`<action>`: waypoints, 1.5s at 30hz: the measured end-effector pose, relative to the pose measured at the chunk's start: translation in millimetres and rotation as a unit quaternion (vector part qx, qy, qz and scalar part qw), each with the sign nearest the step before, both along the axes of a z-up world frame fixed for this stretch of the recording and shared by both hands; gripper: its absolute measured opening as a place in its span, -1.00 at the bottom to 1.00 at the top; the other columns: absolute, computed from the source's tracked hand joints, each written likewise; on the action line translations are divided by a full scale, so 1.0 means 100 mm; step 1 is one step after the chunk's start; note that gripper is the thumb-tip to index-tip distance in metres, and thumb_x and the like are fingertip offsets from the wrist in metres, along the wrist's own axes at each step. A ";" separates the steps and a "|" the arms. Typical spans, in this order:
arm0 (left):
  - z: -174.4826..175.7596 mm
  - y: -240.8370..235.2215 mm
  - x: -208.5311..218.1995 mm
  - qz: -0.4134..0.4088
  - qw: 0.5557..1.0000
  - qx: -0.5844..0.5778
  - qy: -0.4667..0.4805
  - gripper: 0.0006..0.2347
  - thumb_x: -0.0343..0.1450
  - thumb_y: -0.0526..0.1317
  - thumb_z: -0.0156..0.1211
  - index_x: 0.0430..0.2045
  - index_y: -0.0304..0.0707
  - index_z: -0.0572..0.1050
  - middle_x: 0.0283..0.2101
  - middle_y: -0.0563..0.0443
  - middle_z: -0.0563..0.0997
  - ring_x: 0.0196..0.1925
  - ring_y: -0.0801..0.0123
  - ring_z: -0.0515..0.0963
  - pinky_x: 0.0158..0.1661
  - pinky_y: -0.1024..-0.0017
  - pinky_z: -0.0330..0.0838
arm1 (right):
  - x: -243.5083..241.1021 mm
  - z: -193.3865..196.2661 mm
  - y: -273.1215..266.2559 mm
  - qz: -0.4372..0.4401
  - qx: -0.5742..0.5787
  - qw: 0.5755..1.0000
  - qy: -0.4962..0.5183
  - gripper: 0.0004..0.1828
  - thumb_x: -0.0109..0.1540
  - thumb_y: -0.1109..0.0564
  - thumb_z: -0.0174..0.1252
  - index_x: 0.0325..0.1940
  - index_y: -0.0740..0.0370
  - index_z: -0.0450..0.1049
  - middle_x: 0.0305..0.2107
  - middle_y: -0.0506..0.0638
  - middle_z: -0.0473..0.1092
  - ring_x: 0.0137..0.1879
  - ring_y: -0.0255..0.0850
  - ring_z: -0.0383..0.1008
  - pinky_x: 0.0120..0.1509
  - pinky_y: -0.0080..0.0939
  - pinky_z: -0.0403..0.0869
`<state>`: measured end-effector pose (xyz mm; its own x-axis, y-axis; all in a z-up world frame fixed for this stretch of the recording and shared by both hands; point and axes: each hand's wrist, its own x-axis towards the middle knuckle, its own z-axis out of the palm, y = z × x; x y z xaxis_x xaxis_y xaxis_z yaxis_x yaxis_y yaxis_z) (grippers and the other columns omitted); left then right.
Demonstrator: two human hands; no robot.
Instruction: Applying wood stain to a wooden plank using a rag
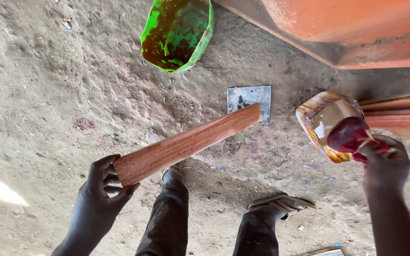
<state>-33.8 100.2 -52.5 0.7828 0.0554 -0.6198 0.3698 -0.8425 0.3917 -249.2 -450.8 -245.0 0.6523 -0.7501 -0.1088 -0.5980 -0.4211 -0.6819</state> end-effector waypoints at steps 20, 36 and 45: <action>0.30 -0.16 0.07 0.072 0.924 -0.368 0.073 -0.26 0.31 -0.02 0.26 0.40 -0.23 0.12 0.38 -0.20 0.32 0.28 0.01 0.52 -0.02 0.14 0.72 | 0.56 0.79 1.79 -0.189 0.752 0.577 -0.256 -0.80 0.18 0.20 0.23 -0.29 -0.16 0.63 -0.46 -0.54 0.47 -0.63 -0.73 0.10 0.44 -0.40 0.27; 0.20 -0.17 0.04 0.201 0.911 -0.351 0.080 -0.60 0.42 -0.13 0.13 0.02 -0.50 0.57 -0.21 -0.30 0.73 -0.12 0.10 0.74 -0.05 0.07 0.79 | 1.39 1.63 2.91 0.120 0.538 0.827 -0.112 -0.66 0.14 0.15 0.30 -0.02 0.26 0.51 -0.14 -0.01 0.47 0.01 -0.25 0.51 0.10 -0.26 0.46; 0.03 -0.09 0.00 0.172 0.919 -0.351 0.053 -0.70 0.42 -0.18 0.19 -0.06 -0.39 0.62 -0.12 -0.11 0.72 -0.07 0.19 0.73 -0.04 0.16 0.77 | 1.24 1.15 2.76 -0.013 0.491 0.864 -0.107 -0.68 0.19 0.29 0.24 0.03 0.20 0.47 -0.26 0.01 0.50 -0.35 -0.33 0.35 -0.38 -0.34 0.33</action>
<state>-33.3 91.3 -49.1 0.7271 -0.1544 -0.6689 0.6344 -0.2211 0.7407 -125.1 -174.9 -129.9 0.7208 -0.3791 -0.5802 -0.4143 0.4355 -0.7992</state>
